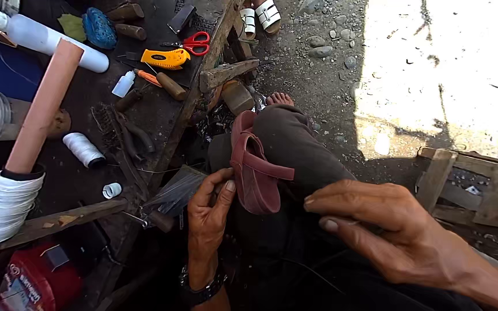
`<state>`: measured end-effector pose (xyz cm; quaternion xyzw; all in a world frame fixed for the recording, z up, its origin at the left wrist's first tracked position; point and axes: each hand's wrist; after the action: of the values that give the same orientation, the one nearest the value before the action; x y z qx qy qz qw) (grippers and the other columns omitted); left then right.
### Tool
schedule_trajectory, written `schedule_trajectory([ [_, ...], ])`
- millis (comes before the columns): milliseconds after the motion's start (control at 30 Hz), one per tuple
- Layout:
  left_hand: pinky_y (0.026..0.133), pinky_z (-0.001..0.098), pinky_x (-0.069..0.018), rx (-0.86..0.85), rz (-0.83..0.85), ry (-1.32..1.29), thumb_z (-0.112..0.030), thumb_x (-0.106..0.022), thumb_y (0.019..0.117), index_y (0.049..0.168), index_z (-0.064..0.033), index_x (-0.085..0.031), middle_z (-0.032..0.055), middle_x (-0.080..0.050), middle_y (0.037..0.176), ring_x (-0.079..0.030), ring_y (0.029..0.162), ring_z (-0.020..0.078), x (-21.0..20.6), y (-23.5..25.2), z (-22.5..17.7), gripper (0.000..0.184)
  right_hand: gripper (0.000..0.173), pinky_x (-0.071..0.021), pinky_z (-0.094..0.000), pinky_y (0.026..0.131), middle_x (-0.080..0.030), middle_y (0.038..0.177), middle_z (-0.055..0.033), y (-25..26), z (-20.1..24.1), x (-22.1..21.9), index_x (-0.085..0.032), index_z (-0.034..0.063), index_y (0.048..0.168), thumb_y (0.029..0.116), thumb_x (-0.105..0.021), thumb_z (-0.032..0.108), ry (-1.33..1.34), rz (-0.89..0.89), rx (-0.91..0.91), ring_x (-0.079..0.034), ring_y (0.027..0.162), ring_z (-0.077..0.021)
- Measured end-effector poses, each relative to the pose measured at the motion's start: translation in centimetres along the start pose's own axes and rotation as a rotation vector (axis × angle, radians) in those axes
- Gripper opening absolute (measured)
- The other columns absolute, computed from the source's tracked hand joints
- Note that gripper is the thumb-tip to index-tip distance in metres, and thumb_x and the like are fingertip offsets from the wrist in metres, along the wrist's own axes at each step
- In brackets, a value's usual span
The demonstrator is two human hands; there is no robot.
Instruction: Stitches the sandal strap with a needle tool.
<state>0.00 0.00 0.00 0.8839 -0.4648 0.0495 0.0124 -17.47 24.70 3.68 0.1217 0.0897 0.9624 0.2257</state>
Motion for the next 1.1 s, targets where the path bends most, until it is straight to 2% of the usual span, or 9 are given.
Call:
schedule_trajectory([
  [33,0.085,0.0283,-0.0596,0.017,0.012,-0.005,-0.01,-0.06,0.1017,0.119,0.0026,-0.067,0.0066,-0.073,0.106,-0.071,0.093,0.0131,0.2,0.0,-0.1,0.022,0.031,-0.0595,-0.0287,0.09,-0.07,0.129,-0.0101,1.5,-0.1,-2.4,-0.07,0.0034,0.126,0.1049,-0.053,0.017,-0.065,0.035,0.055,-0.07,0.112,-0.0145],
  [100,0.084,0.0281,-0.0597,0.031,0.038,-0.012,-0.009,-0.061,0.1011,0.118,0.0023,-0.067,0.0065,-0.073,0.104,-0.071,0.091,0.0128,0.6,0.2,-0.3,0.021,0.042,-0.0546,-0.0302,0.061,-0.066,0.138,-0.0114,3.5,-0.6,-5.2,-0.063,0.0031,0.137,0.0995,-0.05,0.015,-0.297,0.031,0.063,-0.072,0.088,-0.0152],
  [167,0.083,0.0268,-0.0593,0.025,0.053,-0.018,-0.011,-0.063,0.1005,0.116,0.0001,-0.068,0.0054,-0.073,0.103,-0.07,0.091,0.0119,0.9,0.4,-0.2,0.02,0.048,-0.0486,-0.0344,0.05,-0.067,0.135,-0.0109,4.7,-1.4,-5.9,-0.06,0.0023,0.141,0.0963,-0.05,0.015,-0.441,0.041,-0.018,-0.067,0.07,-0.018],
  [233,0.082,0.0256,-0.0589,0.021,0.064,-0.029,-0.012,-0.064,0.0999,0.115,-0.0022,-0.069,0.0041,-0.073,0.102,-0.07,0.089,0.0109,1.0,0.4,-0.1,0.019,0.04,-0.052,-0.0391,0.055,-0.072,0.116,-0.0088,5.5,-2.3,-5.8,-0.065,0.0055,0.132,0.099,-0.048,0.019,-0.455,0.067,-0.118,-0.069,0.075,-0.0215],
  [333,0.082,0.0249,-0.0584,0.01,0.089,-0.038,-0.012,-0.065,0.0995,0.115,-0.0033,-0.069,0.0037,-0.073,0.103,-0.069,0.089,0.0101,1.2,0.6,0.1,0.018,0.028,-0.0524,-0.0359,0.062,-0.071,0.084,-0.0033,6.5,-3.2,-5.6,-0.073,0.0097,0.102,0.1028,-0.05,0.025,-0.331,-0.026,-0.17,-0.068,0.076,-0.0153],
  [433,0.082,0.0246,-0.0585,0.01,0.102,-0.051,-0.013,-0.066,0.0992,0.115,-0.0048,-0.07,0.0028,-0.073,0.104,-0.069,0.09,0.0096,1.6,0.7,0.4,0.018,0.026,-0.0476,-0.0307,0.058,-0.064,0.072,0.0011,7.1,-3.4,-5.4,-0.073,0.011,0.091,0.0997,-0.054,0.025,-0.199,-0.024,-0.21,-0.061,0.068,-0.0086],
  [667,0.082,0.0218,-0.0553,0.002,0.131,-0.062,-0.019,-0.069,0.0981,0.113,-0.0101,-0.075,-0.002,-0.072,0.1,-0.066,0.089,0.0058,2.2,0.8,1.4,0.019,0.024,-0.045,-0.0222,0.058,-0.065,0.072,0.0032,6.8,-4.7,-5.2,-0.076,0.0083,0.096,0.1012,-0.056,0.02,0.007,-0.056,-0.197,-0.056,0.064,-0.0012],
  [1033,0.067,0.0177,-0.0523,-0.025,0.003,-0.121,-0.009,-0.065,0.0947,0.103,-0.0143,-0.08,-0.0048,-0.07,0.088,-0.062,0.075,0.003,1.1,0.7,2.5,0.018,0.024,-0.0507,-0.0249,0.064,-0.07,0.078,-0.0005,6.9,-5.4,-5.7,-0.076,0.0061,0.095,0.1022,-0.056,0.017,0.011,-0.064,-0.16,-0.064,0.073,-0.0045],
  [1100,0.071,0.0199,-0.0531,-0.017,-0.012,-0.094,-0.01,-0.064,0.097,0.105,-0.0108,-0.079,-0.0021,-0.071,0.092,-0.063,0.079,0.0052,1.0,0.4,2.3,0.017,0.023,-0.0502,-0.0259,0.065,-0.069,0.079,0.0004,6.9,-4.7,-5.0,-0.075,0.0082,0.099,0.1032,-0.056,0.021,-0.048,-0.012,-0.176,-0.063,0.073,-0.0052],
])
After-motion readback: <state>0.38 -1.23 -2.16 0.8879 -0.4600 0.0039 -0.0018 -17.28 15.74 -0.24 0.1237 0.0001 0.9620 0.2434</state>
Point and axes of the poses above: each hand's wrist, its own y-axis towards the middle knuckle, its own x-axis out of the back of the hand, z = x × y
